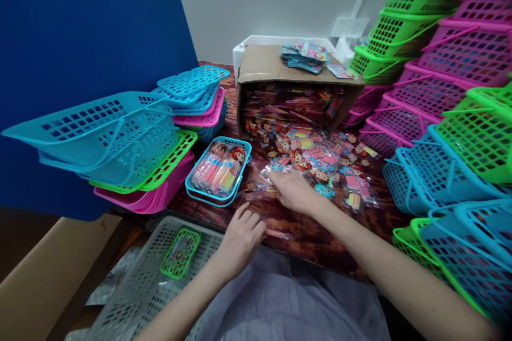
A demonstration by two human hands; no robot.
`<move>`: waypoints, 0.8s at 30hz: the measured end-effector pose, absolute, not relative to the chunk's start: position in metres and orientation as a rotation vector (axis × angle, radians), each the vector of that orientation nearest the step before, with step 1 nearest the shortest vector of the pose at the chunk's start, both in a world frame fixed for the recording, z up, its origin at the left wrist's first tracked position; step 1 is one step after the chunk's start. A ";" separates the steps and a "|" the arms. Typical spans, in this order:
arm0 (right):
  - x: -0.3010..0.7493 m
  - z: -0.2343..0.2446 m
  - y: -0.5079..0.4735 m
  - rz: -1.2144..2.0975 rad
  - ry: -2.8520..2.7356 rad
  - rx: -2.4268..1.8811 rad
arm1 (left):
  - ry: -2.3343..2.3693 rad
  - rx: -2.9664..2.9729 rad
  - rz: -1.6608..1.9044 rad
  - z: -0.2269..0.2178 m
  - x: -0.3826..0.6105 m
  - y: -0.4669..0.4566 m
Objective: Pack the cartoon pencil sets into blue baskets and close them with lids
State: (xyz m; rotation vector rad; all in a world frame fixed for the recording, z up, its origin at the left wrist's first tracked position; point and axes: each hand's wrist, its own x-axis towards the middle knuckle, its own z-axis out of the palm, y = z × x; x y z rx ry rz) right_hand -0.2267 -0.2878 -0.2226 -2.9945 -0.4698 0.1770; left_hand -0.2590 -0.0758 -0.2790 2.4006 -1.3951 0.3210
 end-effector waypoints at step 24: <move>-0.351 -0.253 -0.296 0.311 -0.027 -2.111 | -1.396 2.378 0.326 -0.283 -0.264 -0.068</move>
